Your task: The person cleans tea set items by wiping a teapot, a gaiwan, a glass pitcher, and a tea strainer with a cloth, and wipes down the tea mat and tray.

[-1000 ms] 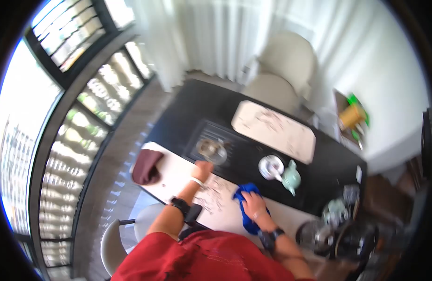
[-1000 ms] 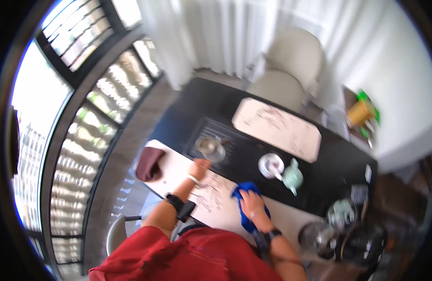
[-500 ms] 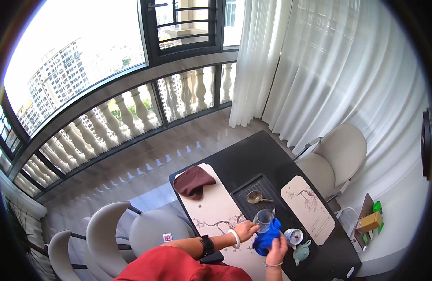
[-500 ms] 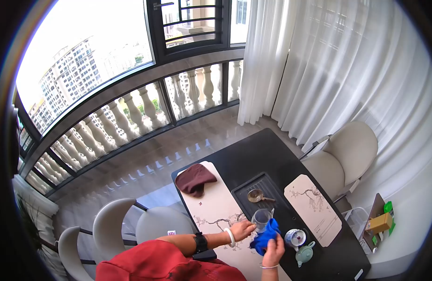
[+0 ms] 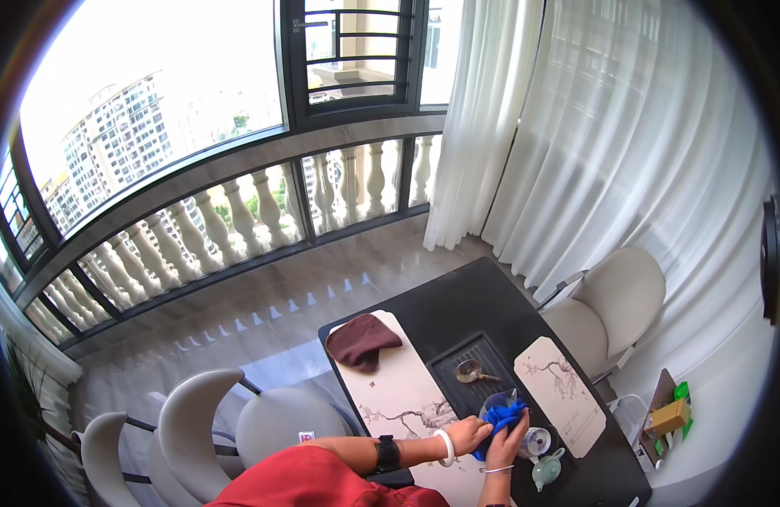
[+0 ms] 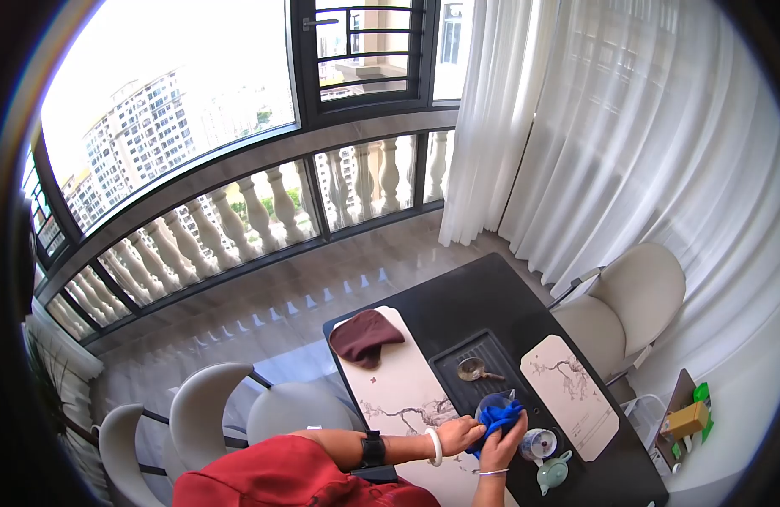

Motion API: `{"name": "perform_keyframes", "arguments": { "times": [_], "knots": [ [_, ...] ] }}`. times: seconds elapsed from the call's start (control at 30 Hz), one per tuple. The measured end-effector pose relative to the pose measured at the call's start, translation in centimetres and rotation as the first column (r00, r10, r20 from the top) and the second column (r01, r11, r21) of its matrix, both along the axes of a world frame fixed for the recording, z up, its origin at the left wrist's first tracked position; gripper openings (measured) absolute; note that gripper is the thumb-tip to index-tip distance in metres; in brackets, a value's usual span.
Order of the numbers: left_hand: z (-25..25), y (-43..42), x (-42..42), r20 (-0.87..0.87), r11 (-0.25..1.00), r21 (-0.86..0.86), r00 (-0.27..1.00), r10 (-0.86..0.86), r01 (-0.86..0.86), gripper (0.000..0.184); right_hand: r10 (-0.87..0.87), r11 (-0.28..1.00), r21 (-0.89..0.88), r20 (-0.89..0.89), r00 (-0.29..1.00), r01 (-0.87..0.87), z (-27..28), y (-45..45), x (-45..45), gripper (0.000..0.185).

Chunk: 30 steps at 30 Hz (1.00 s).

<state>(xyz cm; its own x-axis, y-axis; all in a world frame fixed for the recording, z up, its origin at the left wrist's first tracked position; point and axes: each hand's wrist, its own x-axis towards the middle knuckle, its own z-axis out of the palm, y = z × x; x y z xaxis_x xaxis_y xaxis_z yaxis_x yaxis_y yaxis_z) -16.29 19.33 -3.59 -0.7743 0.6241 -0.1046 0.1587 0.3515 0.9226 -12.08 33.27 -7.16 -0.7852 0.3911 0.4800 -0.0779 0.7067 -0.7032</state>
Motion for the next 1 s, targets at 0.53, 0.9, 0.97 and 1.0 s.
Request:
{"name": "perform_keyframes", "arguments": {
  "times": [0.53, 0.9, 0.97, 1.0],
  "knots": [
    [0.6, 0.6, 0.9, -0.187, 0.994, 0.111, 0.982, 0.01, 0.011, 0.033, -0.128, 0.991, 0.036, -0.058, 0.99, 0.13, 1.6, -0.9, 0.2, 0.043],
    [3.2, -1.7, -0.5, -0.296, 0.9, 0.212, 0.903, -0.312, 0.38, 0.024, 0.384, -0.209, -0.965, -0.232, 0.894, -0.161, 2.8, 5.8, 1.4, 0.041],
    [2.7, -2.3, -1.7, -0.297, 0.883, 0.214, 0.889, -0.348, 0.417, 0.026, 0.371, -0.221, -0.95, -0.293, 0.881, -0.223, 1.3, 5.5, 2.2, 0.048],
    [2.5, -2.5, -2.1, -0.304, 0.88, 0.221, 0.887, -0.347, 0.42, 0.027, 0.346, -0.273, -0.925, -0.351, 0.87, -0.265, 2.1, 4.5, 2.3, 0.049]
  ]
}}
